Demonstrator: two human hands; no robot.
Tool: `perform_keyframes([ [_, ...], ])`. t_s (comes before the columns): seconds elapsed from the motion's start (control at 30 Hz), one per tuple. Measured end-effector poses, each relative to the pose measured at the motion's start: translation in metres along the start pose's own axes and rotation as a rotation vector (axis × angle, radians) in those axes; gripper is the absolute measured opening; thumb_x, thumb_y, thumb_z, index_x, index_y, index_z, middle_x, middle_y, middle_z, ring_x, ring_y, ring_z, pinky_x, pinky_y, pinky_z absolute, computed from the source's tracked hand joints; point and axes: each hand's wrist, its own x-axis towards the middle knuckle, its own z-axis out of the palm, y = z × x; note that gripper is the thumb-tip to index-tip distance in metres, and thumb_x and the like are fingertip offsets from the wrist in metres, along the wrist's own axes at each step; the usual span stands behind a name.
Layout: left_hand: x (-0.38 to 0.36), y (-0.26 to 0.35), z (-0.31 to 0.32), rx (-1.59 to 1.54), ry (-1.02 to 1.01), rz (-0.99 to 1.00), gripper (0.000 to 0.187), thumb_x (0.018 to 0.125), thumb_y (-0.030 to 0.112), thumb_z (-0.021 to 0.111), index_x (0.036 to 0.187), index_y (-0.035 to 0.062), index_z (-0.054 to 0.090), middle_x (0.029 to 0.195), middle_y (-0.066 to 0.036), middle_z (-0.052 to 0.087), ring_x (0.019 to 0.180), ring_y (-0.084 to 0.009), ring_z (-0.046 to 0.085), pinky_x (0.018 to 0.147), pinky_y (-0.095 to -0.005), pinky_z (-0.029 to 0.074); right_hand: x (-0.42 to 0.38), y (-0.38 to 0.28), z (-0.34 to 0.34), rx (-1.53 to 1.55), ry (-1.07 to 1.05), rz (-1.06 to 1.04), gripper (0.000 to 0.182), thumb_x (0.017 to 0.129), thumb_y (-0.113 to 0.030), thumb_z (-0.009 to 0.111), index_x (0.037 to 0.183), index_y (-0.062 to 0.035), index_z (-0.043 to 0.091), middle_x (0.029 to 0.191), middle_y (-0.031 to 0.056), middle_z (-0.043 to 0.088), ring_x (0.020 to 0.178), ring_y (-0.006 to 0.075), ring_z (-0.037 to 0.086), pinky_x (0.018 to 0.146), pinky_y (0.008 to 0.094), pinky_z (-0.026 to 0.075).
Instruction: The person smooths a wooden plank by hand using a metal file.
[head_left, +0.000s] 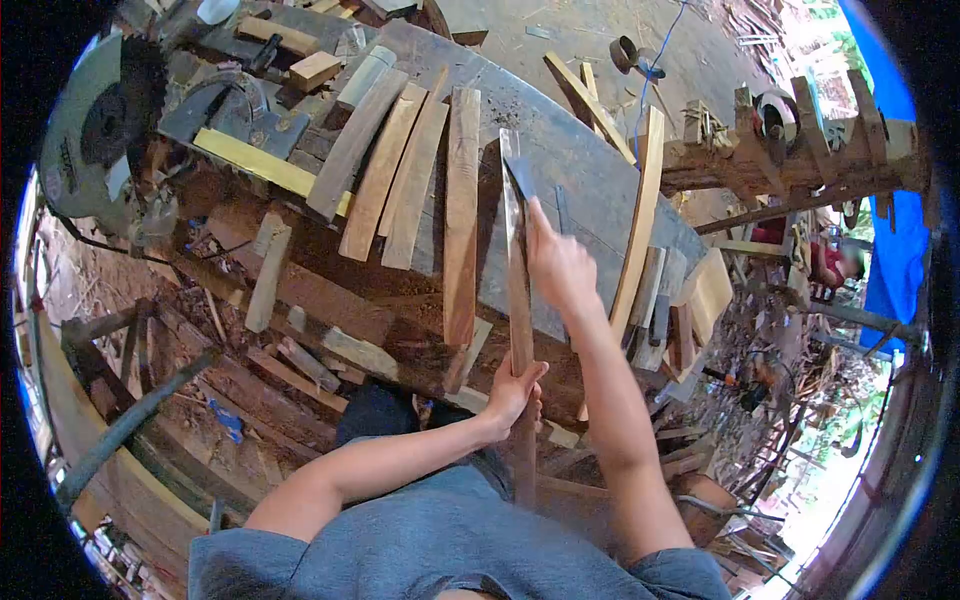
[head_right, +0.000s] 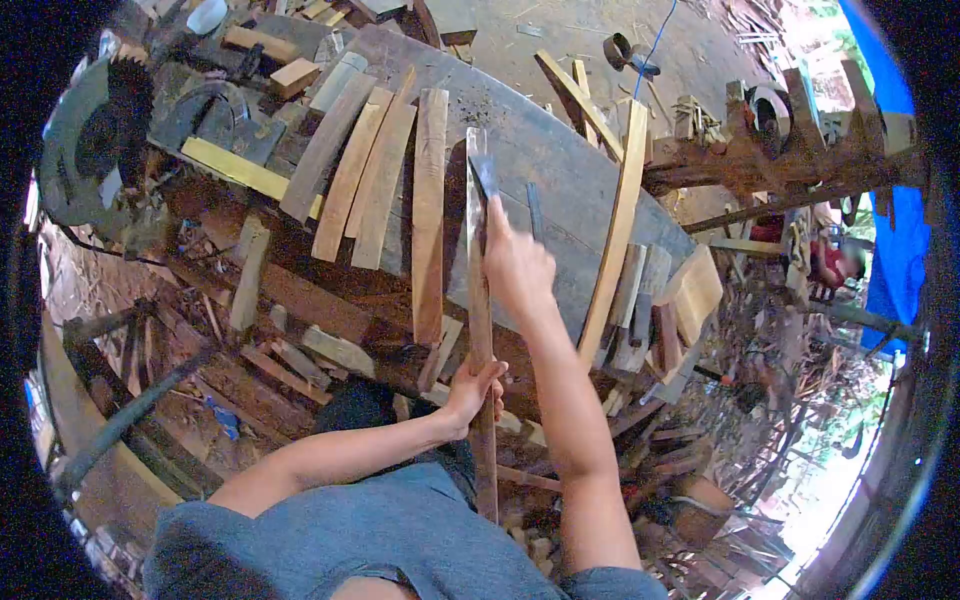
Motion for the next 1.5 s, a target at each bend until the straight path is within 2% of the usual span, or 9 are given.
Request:
perform_keyframes([
  [0.1, -0.002, -0.003, 0.000, 0.030, 0.003, 0.031, 0.037, 0.088, 0.033, 0.068, 0.104, 0.0118, 0.042, 0.061, -0.001, 0.048, 0.049, -0.0134, 0.052, 0.046, -0.0311, 0.046, -0.024, 0.001, -0.010, -0.025, -0.064, 0.018, 0.047, 0.099, -0.036, 0.036, 0.145, -0.0299, 0.031, 0.088, 0.0293, 0.065, 0.085, 0.0477, 0.063, 0.074, 0.0586, 0.050],
  [0.27, 0.003, -0.012, -0.004, 0.176, 0.056, 0.124, 0.040, 0.088, 0.036, 0.069, 0.106, 0.0109, 0.044, 0.068, 0.000, 0.048, 0.057, -0.0103, 0.049, 0.052, -0.0286, 0.044, 0.048, -0.001, -0.005, 0.065, -0.032, 0.039, 0.046, 0.099, -0.035, 0.031, 0.144, -0.0244, 0.034, 0.098, 0.0275, 0.065, 0.093, 0.0466, 0.062, 0.081, 0.0546, 0.049],
  [0.33, 0.003, -0.016, -0.002, 0.179, 0.080, 0.156, 0.046, 0.083, 0.045, 0.071, 0.102, 0.0126, 0.044, 0.067, 0.001, 0.050, 0.054, -0.0090, 0.050, 0.049, -0.0275, 0.045, 0.033, 0.002, -0.005, 0.055, -0.033, 0.034, 0.046, 0.099, -0.035, 0.031, 0.144, -0.0249, 0.034, 0.098, 0.0275, 0.065, 0.093, 0.0465, 0.062, 0.081, 0.0546, 0.049],
  [0.47, 0.005, -0.016, -0.002, 0.224, 0.090, 0.130, 0.048, 0.083, 0.046, 0.071, 0.103, 0.0122, 0.043, 0.069, 0.001, 0.049, 0.055, -0.0085, 0.048, 0.050, -0.0270, 0.044, -0.013, 0.005, -0.014, -0.002, -0.102, 0.097, 0.046, 0.100, -0.035, 0.030, 0.145, -0.0277, 0.033, 0.098, 0.0278, 0.065, 0.094, 0.0467, 0.062, 0.082, 0.0545, 0.049],
  [0.67, 0.008, -0.019, -0.006, 0.307, 0.118, 0.198, 0.054, 0.086, 0.045, 0.068, 0.113, 0.0045, 0.045, 0.085, -0.006, 0.053, 0.075, -0.0134, 0.052, 0.067, -0.0314, 0.044, 0.029, 0.015, -0.002, 0.097, -0.062, 0.093, 0.046, 0.100, -0.036, 0.030, 0.145, -0.0291, 0.032, 0.100, 0.0277, 0.065, 0.095, 0.0470, 0.061, 0.083, 0.0548, 0.049],
  [0.9, 0.001, -0.018, -0.001, 0.298, 0.086, 0.125, 0.051, 0.087, 0.046, 0.067, 0.108, 0.0062, 0.043, 0.079, -0.003, 0.051, 0.068, -0.0127, 0.051, 0.062, -0.0320, 0.045, -0.013, 0.011, -0.007, 0.094, -0.112, 0.106, 0.046, 0.099, -0.038, 0.031, 0.145, -0.0296, 0.033, 0.101, 0.0272, 0.065, 0.097, 0.0466, 0.061, 0.084, 0.0553, 0.048],
  [1.07, 0.001, -0.017, -0.004, 0.280, 0.065, 0.105, 0.048, 0.087, 0.045, 0.067, 0.106, 0.0077, 0.043, 0.077, -0.002, 0.050, 0.066, -0.0120, 0.051, 0.061, -0.0318, 0.046, 0.046, 0.008, 0.000, 0.102, -0.002, 0.069, 0.045, 0.098, -0.036, 0.034, 0.143, -0.0294, 0.036, 0.099, 0.0264, 0.065, 0.095, 0.0450, 0.062, 0.082, 0.0544, 0.049],
  [1.27, -0.001, -0.017, 0.004, 0.232, 0.061, 0.100, 0.049, 0.086, 0.044, 0.068, 0.107, 0.0083, 0.042, 0.075, -0.002, 0.049, 0.065, -0.0112, 0.051, 0.059, -0.0302, 0.046, -0.002, 0.011, -0.010, 0.017, -0.082, 0.081, 0.046, 0.098, -0.036, 0.034, 0.144, -0.0279, 0.035, 0.101, 0.0253, 0.066, 0.096, 0.0440, 0.063, 0.082, 0.0531, 0.050],
  [1.5, -0.004, -0.020, 0.002, 0.239, 0.071, 0.111, 0.048, 0.086, 0.044, 0.068, 0.106, 0.0098, 0.041, 0.074, -0.001, 0.048, 0.062, -0.0110, 0.051, 0.056, -0.0293, 0.045, 0.042, 0.011, -0.006, 0.070, -0.051, 0.094, 0.046, 0.099, -0.036, 0.033, 0.143, -0.0272, 0.035, 0.102, 0.0251, 0.066, 0.096, 0.0441, 0.062, 0.083, 0.0543, 0.049],
])
